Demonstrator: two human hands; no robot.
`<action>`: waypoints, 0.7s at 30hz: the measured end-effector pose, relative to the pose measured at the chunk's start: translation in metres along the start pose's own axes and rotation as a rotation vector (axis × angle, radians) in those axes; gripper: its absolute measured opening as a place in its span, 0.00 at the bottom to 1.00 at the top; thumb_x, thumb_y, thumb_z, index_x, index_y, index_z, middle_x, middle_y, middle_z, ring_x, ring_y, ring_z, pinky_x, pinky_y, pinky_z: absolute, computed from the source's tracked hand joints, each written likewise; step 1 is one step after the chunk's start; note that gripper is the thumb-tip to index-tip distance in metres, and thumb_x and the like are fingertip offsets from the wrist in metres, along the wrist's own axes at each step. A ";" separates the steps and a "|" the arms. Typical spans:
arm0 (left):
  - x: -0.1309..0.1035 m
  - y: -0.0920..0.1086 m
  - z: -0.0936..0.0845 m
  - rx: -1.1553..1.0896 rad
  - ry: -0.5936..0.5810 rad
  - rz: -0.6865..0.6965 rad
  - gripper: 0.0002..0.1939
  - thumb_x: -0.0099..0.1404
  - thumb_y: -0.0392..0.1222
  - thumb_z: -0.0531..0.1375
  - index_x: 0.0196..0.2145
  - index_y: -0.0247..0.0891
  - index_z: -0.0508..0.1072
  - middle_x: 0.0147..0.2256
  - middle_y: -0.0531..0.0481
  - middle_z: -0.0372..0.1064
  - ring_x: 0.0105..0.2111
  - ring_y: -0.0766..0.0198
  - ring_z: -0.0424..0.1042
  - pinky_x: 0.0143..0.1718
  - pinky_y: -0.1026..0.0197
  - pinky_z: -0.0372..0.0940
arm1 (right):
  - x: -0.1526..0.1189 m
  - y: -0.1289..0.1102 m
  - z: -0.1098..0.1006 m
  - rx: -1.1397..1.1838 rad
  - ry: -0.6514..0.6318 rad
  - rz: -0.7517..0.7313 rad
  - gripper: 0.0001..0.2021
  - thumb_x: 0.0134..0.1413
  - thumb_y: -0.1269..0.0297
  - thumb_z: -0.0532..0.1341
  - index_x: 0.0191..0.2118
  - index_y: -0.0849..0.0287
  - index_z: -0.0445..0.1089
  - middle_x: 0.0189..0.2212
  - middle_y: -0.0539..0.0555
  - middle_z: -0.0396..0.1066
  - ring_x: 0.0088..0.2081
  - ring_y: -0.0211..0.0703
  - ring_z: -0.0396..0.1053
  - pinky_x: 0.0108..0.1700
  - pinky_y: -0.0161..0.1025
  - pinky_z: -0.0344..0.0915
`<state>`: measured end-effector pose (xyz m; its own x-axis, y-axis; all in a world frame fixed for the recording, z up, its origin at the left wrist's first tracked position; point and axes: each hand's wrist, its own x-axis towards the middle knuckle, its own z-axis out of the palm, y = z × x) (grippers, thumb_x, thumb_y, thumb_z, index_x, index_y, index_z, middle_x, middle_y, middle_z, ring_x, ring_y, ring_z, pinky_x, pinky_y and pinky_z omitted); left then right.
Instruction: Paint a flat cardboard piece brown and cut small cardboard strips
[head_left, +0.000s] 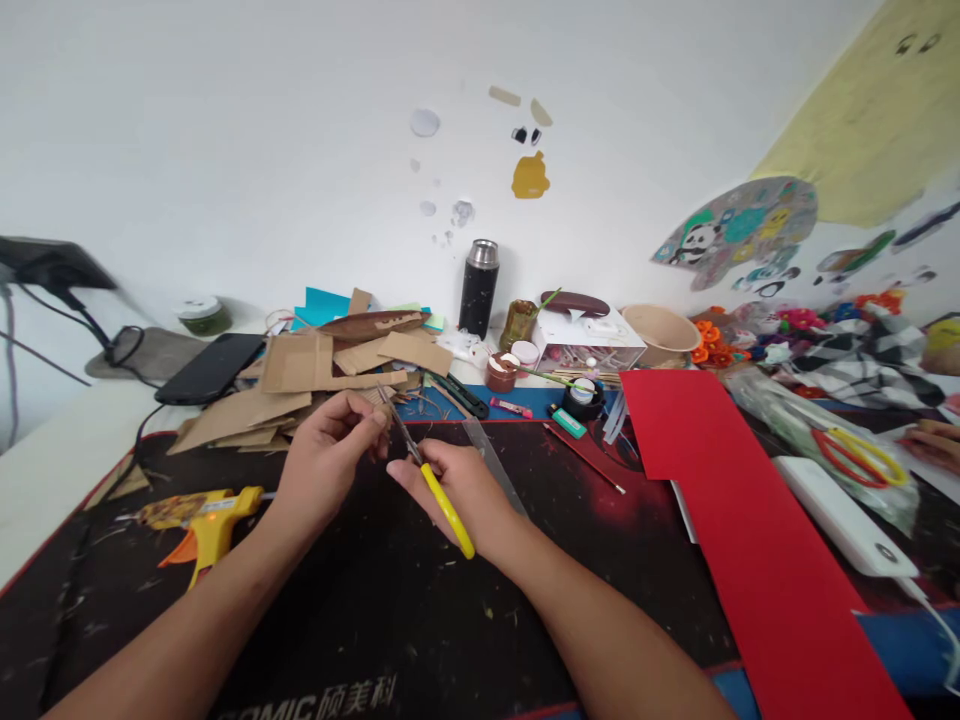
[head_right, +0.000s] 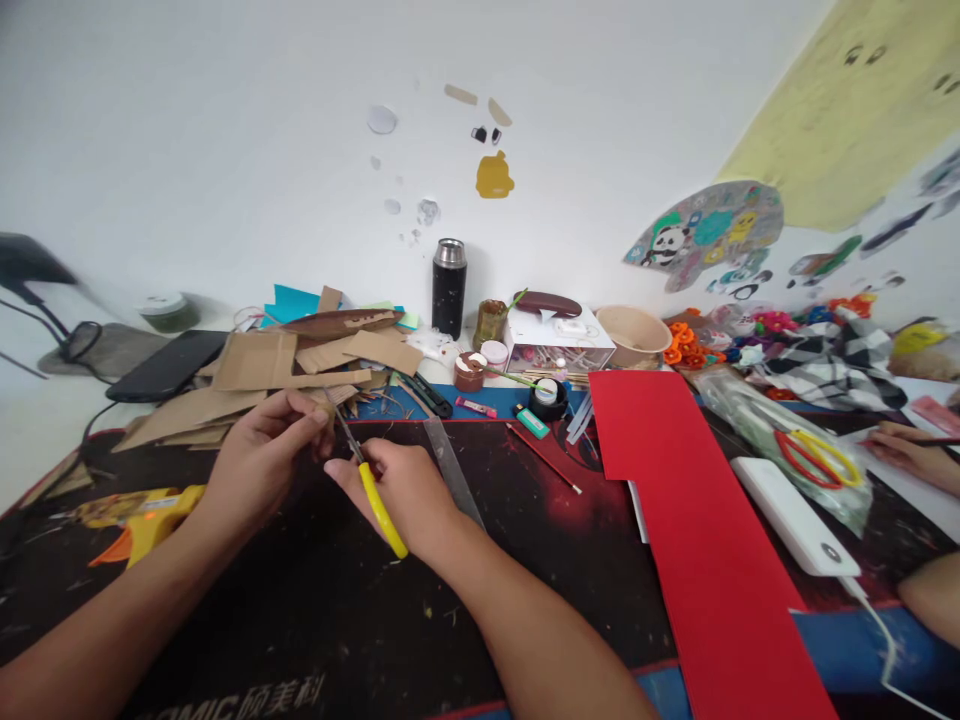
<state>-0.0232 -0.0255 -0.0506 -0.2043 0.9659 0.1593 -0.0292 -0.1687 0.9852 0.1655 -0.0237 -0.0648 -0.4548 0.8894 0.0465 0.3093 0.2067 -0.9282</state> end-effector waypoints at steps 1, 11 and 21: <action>0.000 0.000 0.001 -0.007 0.000 -0.001 0.14 0.62 0.49 0.75 0.30 0.44 0.75 0.22 0.57 0.71 0.22 0.64 0.70 0.26 0.62 0.66 | 0.000 -0.001 0.000 -0.008 0.005 0.000 0.25 0.69 0.47 0.68 0.28 0.54 0.59 0.24 0.43 0.56 0.27 0.37 0.52 0.29 0.36 0.49; 0.000 0.002 0.006 -0.081 0.008 -0.014 0.14 0.59 0.47 0.76 0.28 0.44 0.75 0.22 0.57 0.71 0.21 0.66 0.69 0.25 0.63 0.64 | 0.000 -0.002 0.003 -0.006 0.018 0.032 0.21 0.68 0.54 0.68 0.27 0.54 0.59 0.24 0.45 0.64 0.27 0.37 0.60 0.31 0.35 0.54; -0.002 0.001 0.008 -0.045 -0.022 -0.025 0.17 0.62 0.53 0.76 0.29 0.44 0.75 0.21 0.57 0.71 0.23 0.65 0.69 0.28 0.62 0.64 | 0.002 0.007 0.006 0.271 0.091 0.091 0.22 0.67 0.40 0.68 0.34 0.53 0.68 0.19 0.42 0.61 0.18 0.36 0.59 0.22 0.33 0.55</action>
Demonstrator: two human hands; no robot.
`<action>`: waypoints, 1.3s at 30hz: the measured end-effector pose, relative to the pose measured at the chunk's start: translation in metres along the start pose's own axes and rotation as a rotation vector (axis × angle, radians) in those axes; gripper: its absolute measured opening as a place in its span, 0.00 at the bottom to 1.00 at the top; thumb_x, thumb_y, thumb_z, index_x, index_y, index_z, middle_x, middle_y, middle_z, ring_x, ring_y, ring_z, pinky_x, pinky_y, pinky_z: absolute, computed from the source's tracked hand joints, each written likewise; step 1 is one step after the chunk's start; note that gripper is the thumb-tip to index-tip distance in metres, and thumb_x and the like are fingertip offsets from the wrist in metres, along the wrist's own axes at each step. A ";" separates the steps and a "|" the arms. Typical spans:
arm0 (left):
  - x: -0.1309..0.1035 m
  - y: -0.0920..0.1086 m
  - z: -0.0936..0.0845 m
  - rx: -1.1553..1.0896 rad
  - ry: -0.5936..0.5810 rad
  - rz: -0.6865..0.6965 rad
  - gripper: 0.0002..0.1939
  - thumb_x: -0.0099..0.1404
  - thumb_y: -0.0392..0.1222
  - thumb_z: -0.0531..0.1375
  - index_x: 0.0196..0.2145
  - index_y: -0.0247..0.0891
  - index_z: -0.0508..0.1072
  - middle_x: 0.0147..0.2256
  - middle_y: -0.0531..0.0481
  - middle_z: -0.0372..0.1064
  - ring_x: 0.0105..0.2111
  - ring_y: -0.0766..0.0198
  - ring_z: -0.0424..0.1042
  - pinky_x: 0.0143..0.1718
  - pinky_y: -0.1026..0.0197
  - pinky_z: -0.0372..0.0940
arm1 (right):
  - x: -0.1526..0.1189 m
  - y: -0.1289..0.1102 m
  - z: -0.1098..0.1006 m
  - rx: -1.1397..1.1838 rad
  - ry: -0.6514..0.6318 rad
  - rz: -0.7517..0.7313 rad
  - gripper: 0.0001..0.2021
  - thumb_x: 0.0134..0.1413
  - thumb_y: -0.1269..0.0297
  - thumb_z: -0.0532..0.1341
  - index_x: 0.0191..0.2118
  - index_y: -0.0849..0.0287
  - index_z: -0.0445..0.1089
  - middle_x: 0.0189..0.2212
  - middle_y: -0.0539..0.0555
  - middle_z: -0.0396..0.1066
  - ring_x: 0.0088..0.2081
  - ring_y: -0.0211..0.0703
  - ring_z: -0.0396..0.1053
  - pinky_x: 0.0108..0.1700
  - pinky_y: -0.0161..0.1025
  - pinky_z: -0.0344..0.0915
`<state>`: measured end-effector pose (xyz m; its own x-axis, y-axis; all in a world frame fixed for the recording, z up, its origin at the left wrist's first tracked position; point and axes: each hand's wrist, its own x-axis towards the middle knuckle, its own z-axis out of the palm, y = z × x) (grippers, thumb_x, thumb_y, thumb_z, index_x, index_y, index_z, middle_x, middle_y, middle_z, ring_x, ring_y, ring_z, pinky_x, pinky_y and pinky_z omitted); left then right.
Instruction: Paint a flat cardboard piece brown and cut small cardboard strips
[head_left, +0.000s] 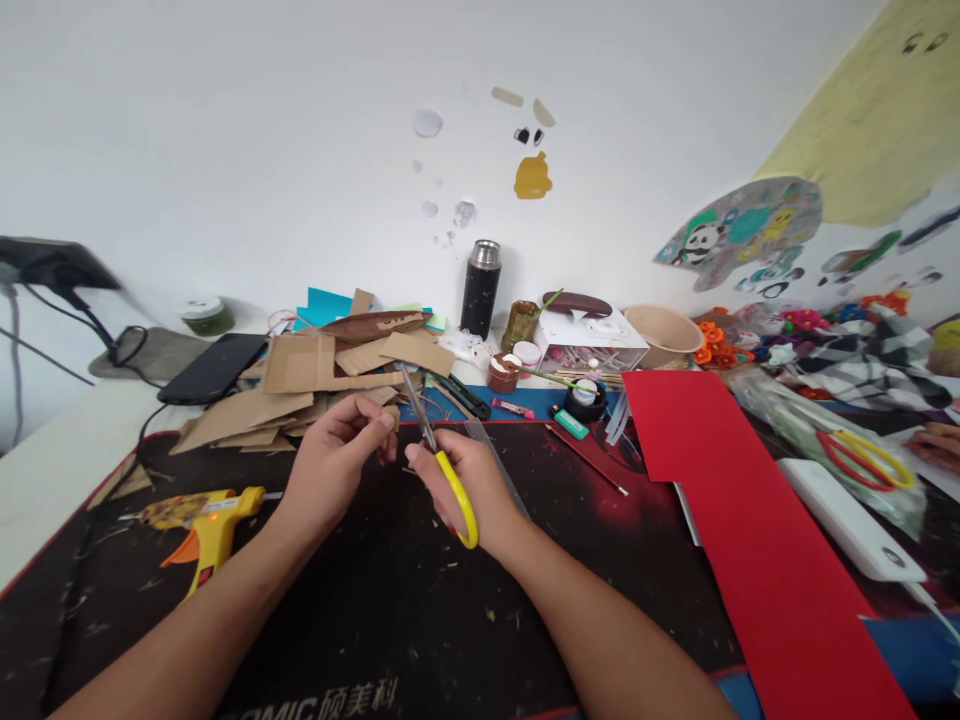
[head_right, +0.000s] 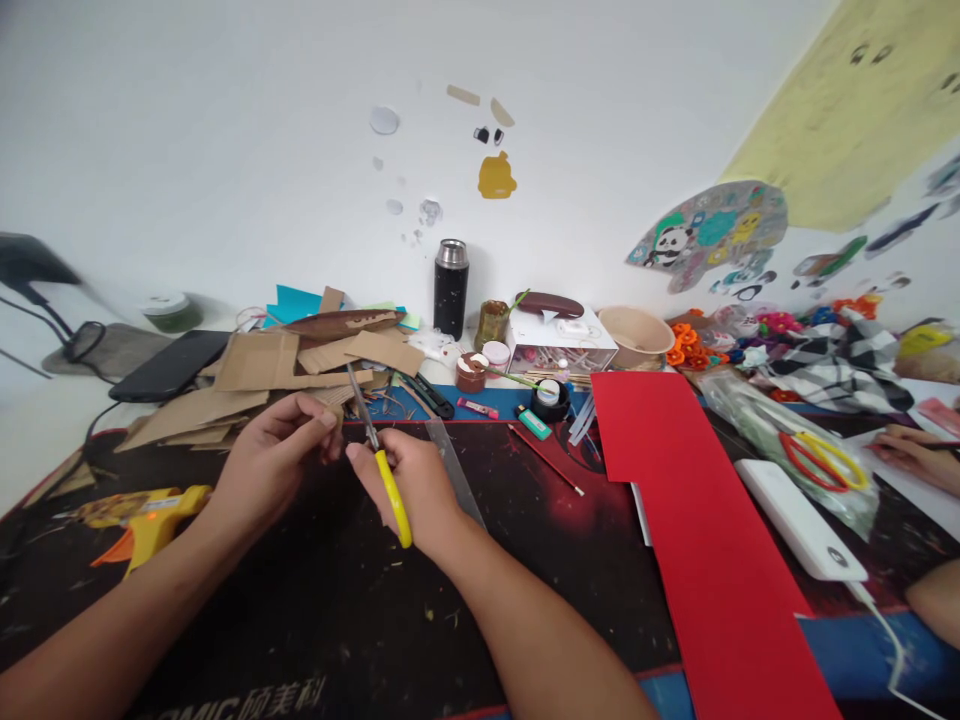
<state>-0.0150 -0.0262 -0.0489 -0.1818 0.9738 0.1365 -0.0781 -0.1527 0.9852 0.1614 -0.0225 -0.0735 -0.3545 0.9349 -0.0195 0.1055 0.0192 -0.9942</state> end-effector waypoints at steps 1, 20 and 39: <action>0.000 0.000 0.000 0.006 -0.007 -0.004 0.18 0.63 0.54 0.77 0.29 0.44 0.74 0.21 0.57 0.71 0.23 0.65 0.69 0.28 0.62 0.64 | 0.001 0.000 -0.001 0.042 0.005 0.018 0.23 0.67 0.38 0.69 0.34 0.52 0.68 0.17 0.41 0.60 0.16 0.36 0.59 0.20 0.32 0.54; 0.000 0.006 0.001 0.037 0.021 -0.004 0.25 0.60 0.66 0.79 0.34 0.43 0.78 0.23 0.53 0.77 0.23 0.62 0.74 0.27 0.60 0.70 | 0.003 -0.011 -0.008 0.312 -0.188 0.062 0.43 0.50 0.16 0.68 0.46 0.56 0.73 0.22 0.49 0.78 0.24 0.45 0.80 0.29 0.36 0.74; 0.000 0.006 -0.001 0.003 0.078 0.039 0.17 0.65 0.54 0.75 0.29 0.44 0.74 0.20 0.57 0.71 0.20 0.65 0.69 0.23 0.63 0.63 | -0.004 -0.006 -0.008 0.000 -0.160 0.002 0.26 0.69 0.33 0.68 0.41 0.54 0.73 0.22 0.42 0.68 0.17 0.36 0.67 0.20 0.32 0.62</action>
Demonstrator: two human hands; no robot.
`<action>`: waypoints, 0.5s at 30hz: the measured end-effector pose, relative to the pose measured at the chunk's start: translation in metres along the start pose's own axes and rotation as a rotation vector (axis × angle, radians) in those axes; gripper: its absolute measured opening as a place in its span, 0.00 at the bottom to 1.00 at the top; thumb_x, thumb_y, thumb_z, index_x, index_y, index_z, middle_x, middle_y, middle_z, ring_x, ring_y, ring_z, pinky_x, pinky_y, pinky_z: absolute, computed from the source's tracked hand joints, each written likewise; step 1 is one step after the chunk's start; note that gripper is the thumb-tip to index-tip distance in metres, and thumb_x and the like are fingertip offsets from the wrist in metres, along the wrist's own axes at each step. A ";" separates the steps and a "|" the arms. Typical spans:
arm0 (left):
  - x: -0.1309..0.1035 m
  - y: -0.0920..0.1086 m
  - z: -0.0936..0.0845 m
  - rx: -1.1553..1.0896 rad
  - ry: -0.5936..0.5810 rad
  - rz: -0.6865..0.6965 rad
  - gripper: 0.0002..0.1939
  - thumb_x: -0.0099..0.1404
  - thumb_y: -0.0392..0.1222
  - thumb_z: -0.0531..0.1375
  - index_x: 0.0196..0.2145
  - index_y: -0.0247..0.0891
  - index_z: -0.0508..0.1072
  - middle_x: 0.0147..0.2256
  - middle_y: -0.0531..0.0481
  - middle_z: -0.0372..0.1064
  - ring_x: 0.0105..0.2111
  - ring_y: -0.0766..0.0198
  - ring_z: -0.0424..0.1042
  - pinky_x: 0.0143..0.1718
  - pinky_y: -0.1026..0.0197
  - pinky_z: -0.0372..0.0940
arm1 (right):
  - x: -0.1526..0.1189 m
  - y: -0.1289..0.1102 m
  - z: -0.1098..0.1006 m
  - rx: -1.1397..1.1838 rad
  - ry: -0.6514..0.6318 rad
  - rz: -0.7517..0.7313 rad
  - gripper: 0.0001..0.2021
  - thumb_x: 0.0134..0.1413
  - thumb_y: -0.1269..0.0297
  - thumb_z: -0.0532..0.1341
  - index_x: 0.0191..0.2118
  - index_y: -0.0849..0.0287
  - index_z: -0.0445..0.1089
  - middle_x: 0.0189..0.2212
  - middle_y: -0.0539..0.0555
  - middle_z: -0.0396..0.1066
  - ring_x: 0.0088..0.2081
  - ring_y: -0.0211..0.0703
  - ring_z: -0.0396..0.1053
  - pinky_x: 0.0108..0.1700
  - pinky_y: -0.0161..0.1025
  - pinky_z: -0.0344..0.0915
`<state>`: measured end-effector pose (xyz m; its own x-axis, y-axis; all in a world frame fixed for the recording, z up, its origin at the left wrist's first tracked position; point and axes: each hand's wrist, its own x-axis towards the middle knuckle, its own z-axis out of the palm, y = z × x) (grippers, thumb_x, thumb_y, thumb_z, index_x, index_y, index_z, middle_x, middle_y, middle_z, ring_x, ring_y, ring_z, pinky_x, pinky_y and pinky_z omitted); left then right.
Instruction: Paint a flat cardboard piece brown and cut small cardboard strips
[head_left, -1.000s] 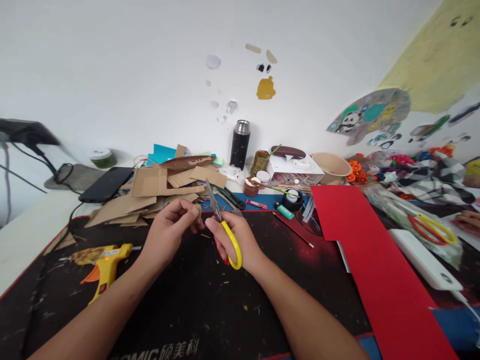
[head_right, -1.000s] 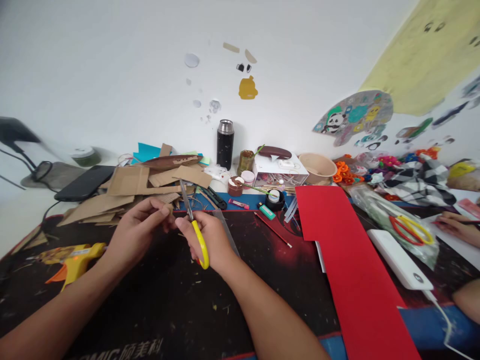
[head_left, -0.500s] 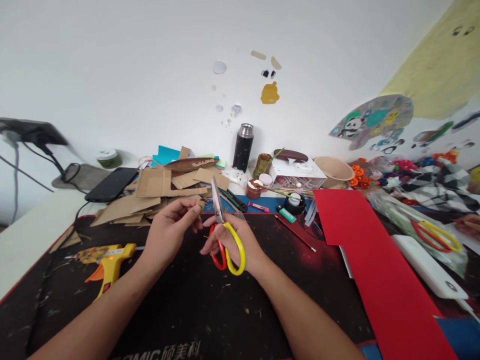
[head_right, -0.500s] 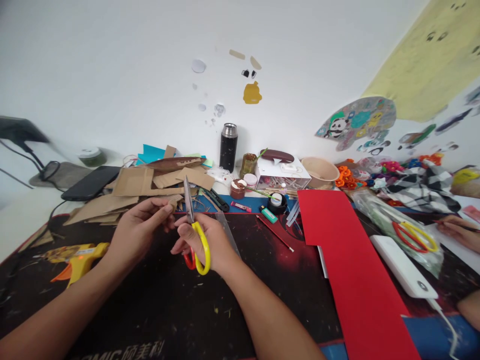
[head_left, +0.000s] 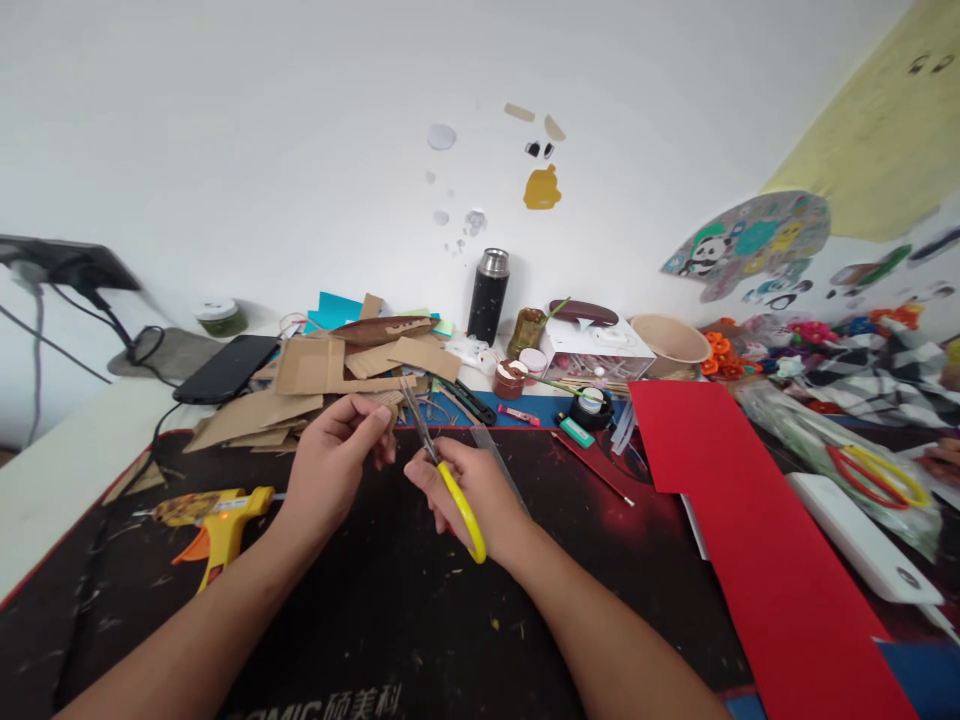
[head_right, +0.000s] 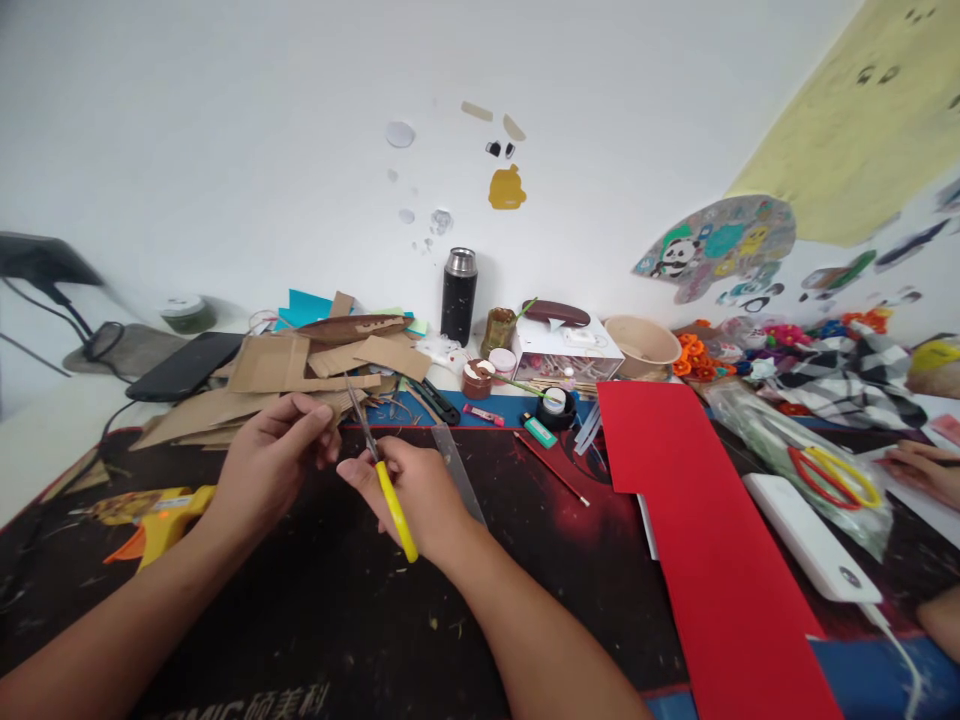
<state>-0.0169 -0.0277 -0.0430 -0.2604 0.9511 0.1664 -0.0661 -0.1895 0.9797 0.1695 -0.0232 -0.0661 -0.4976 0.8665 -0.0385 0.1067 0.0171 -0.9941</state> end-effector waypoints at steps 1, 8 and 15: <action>-0.001 0.001 0.000 0.012 -0.005 0.002 0.17 0.65 0.54 0.75 0.30 0.44 0.75 0.20 0.57 0.71 0.19 0.65 0.69 0.23 0.63 0.63 | -0.001 0.000 0.000 -0.028 -0.004 0.002 0.25 0.69 0.35 0.68 0.41 0.54 0.73 0.21 0.43 0.67 0.17 0.36 0.67 0.20 0.32 0.61; -0.004 0.006 0.001 0.088 -0.042 -0.008 0.17 0.65 0.55 0.74 0.31 0.43 0.75 0.20 0.58 0.71 0.18 0.66 0.67 0.22 0.63 0.62 | -0.003 -0.005 0.001 -0.166 0.001 -0.023 0.24 0.71 0.37 0.68 0.38 0.54 0.72 0.19 0.44 0.66 0.19 0.38 0.66 0.24 0.34 0.57; -0.004 0.006 0.002 0.111 -0.041 -0.014 0.18 0.66 0.57 0.74 0.32 0.44 0.75 0.20 0.57 0.72 0.19 0.64 0.68 0.23 0.62 0.63 | -0.003 -0.007 0.002 -0.151 0.020 -0.023 0.27 0.68 0.34 0.69 0.33 0.52 0.68 0.19 0.44 0.64 0.19 0.39 0.64 0.22 0.35 0.55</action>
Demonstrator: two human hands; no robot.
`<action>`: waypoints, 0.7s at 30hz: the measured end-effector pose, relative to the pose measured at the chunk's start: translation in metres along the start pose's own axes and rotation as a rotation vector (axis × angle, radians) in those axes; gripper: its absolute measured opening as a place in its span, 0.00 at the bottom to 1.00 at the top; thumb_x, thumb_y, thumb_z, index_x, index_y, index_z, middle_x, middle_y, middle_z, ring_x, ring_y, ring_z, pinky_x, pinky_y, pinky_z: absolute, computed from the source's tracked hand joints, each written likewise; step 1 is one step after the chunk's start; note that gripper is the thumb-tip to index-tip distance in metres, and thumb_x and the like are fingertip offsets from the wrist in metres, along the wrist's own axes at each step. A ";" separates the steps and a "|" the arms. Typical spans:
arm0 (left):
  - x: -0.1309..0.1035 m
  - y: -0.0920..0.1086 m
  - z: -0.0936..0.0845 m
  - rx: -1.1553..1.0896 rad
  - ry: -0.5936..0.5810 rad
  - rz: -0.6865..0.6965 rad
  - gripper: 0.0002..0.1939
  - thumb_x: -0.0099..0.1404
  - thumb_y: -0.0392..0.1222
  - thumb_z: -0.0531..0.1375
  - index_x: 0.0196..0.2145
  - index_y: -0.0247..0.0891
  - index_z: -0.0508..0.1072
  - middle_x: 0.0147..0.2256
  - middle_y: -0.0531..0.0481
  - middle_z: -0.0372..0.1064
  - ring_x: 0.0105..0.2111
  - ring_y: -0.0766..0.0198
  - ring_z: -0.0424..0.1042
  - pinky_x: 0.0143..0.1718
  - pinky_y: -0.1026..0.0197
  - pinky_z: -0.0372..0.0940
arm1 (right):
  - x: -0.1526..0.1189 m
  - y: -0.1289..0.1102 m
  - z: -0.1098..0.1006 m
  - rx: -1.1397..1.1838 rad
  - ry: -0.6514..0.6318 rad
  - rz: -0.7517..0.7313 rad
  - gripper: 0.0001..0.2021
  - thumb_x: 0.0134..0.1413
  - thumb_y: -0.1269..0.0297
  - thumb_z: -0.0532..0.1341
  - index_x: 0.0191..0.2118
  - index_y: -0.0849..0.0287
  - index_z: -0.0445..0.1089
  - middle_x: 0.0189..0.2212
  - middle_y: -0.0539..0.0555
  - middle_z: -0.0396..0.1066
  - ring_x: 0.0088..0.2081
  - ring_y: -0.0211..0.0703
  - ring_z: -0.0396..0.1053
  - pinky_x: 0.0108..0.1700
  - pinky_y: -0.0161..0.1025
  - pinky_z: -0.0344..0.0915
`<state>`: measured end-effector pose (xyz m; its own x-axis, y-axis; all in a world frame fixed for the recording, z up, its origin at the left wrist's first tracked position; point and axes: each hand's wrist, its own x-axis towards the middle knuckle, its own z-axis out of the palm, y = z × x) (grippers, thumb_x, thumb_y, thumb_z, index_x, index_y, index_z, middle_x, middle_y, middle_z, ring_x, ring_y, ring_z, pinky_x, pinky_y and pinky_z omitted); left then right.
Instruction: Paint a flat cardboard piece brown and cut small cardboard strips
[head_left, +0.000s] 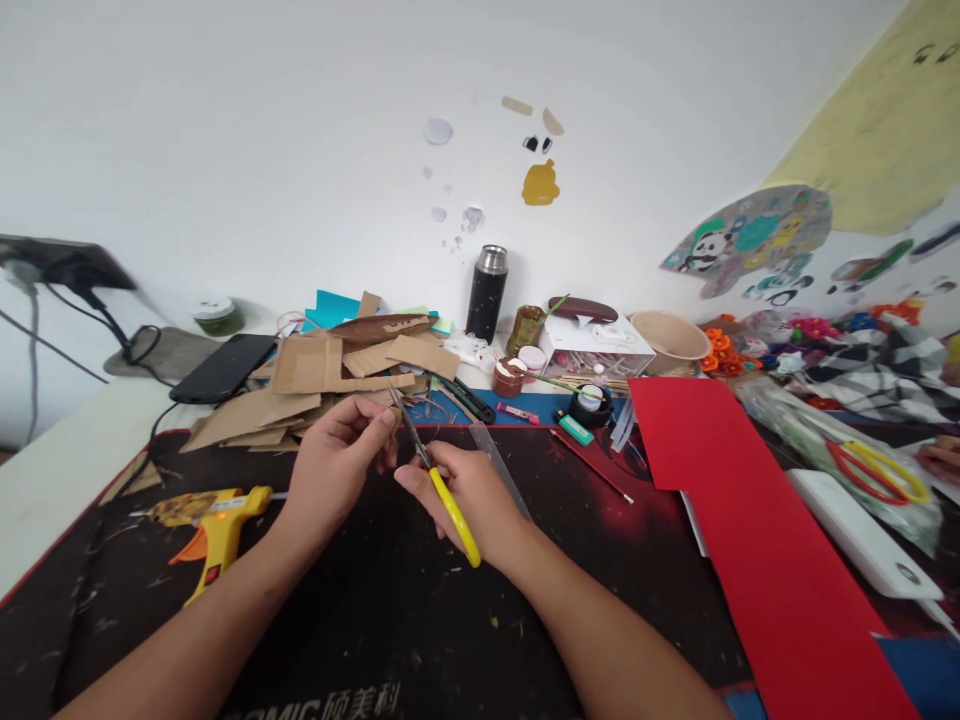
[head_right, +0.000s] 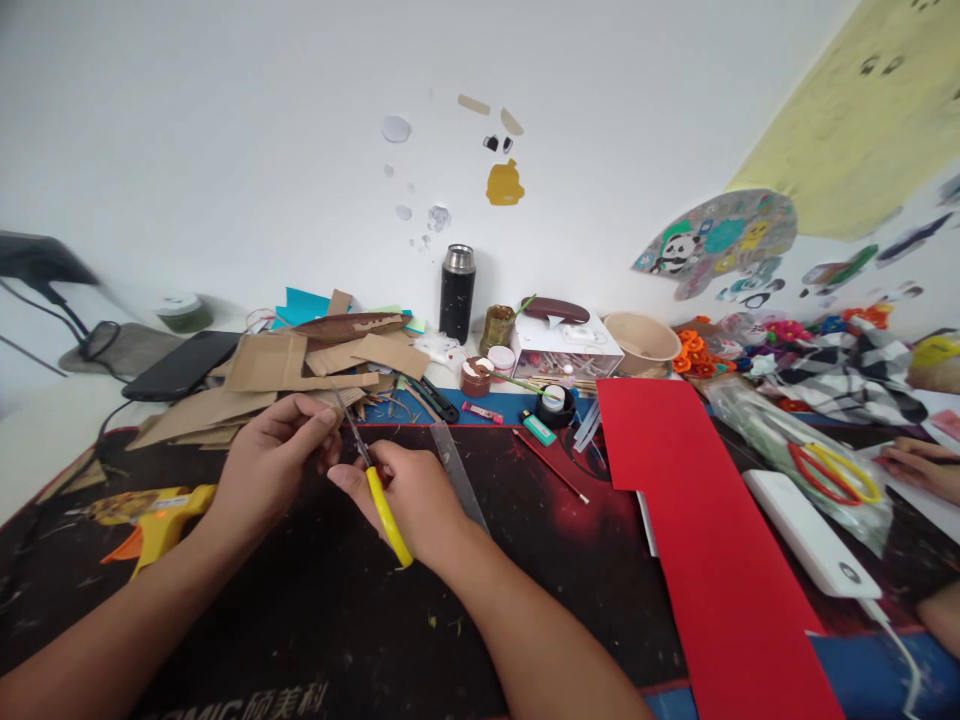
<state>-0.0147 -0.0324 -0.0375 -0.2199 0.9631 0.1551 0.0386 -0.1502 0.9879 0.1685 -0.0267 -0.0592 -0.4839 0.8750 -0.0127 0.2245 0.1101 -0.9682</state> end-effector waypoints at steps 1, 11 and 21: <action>0.000 0.000 0.000 0.000 -0.001 -0.002 0.18 0.66 0.57 0.73 0.32 0.44 0.75 0.20 0.57 0.72 0.19 0.64 0.68 0.23 0.62 0.63 | 0.000 0.000 0.000 0.001 0.003 0.004 0.27 0.67 0.33 0.69 0.33 0.52 0.67 0.19 0.44 0.63 0.20 0.39 0.64 0.22 0.35 0.55; 0.001 -0.002 0.000 -0.008 0.002 -0.002 0.18 0.66 0.57 0.74 0.31 0.44 0.75 0.20 0.57 0.72 0.18 0.64 0.68 0.22 0.62 0.63 | 0.001 0.004 0.002 -0.008 0.011 0.012 0.26 0.69 0.35 0.68 0.32 0.52 0.65 0.19 0.45 0.63 0.20 0.38 0.62 0.23 0.35 0.54; 0.004 -0.005 0.000 -0.044 -0.023 -0.031 0.22 0.63 0.61 0.77 0.33 0.43 0.77 0.22 0.55 0.75 0.20 0.63 0.73 0.24 0.60 0.68 | 0.002 0.010 0.003 0.079 0.018 0.020 0.24 0.70 0.35 0.67 0.39 0.53 0.70 0.20 0.42 0.65 0.17 0.36 0.66 0.20 0.32 0.59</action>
<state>-0.0159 -0.0281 -0.0416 -0.1977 0.9723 0.1250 -0.0107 -0.1296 0.9915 0.1669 -0.0254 -0.0700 -0.4642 0.8853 -0.0287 0.1661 0.0552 -0.9846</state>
